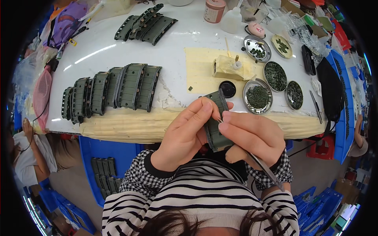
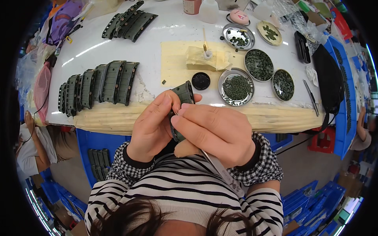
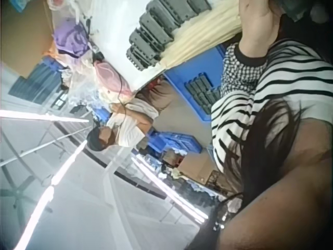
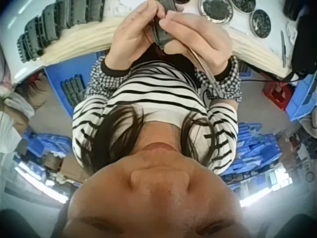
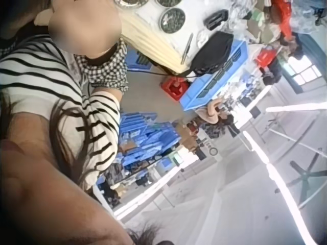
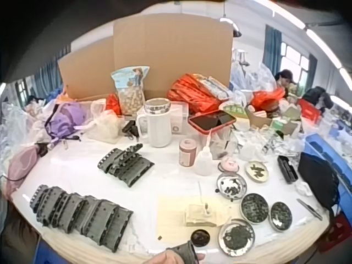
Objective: Assembling small plastic parts into toy tank hulls and organizing them into storage crates.
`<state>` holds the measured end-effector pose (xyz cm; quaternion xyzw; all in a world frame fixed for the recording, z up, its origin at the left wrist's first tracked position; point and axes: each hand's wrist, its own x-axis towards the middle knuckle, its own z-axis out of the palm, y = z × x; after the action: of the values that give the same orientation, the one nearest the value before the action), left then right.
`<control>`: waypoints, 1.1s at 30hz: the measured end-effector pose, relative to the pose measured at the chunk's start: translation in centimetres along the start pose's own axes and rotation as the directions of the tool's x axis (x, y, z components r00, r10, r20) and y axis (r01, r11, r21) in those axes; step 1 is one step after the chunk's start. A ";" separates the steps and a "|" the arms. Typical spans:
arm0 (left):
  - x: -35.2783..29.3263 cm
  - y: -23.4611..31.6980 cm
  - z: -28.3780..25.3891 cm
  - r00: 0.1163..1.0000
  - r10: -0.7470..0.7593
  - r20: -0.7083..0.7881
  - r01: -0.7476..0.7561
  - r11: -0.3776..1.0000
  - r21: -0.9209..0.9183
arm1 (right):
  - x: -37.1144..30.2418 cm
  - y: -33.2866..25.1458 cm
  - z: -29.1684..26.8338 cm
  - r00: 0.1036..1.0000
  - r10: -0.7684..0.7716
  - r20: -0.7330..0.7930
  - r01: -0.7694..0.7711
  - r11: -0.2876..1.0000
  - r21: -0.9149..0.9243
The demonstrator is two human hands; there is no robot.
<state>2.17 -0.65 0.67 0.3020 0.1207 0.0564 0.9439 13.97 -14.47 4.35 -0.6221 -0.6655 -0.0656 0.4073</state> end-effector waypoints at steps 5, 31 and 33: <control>-0.2 0.0 -0.3 0.999 0.034 0.015 -0.035 0.996 0.076 | 0.2 -0.1 0.4 0.998 -0.061 0.015 0.062 0.994 -0.093; -0.7 -0.1 -0.4 0.998 0.055 0.028 -0.058 0.994 0.092 | 0.0 0.5 0.1 0.999 0.020 -0.033 -0.018 0.998 0.052; -1.0 0.8 0.4 0.997 0.073 -0.005 -0.073 0.997 0.041 | -0.5 1.2 -0.1 0.965 0.207 -0.160 -0.186 0.973 0.138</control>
<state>1.34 -0.37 1.69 0.3251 0.1140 0.0893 0.9345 14.98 -14.65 3.57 -0.6509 -0.5653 -0.0380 0.5053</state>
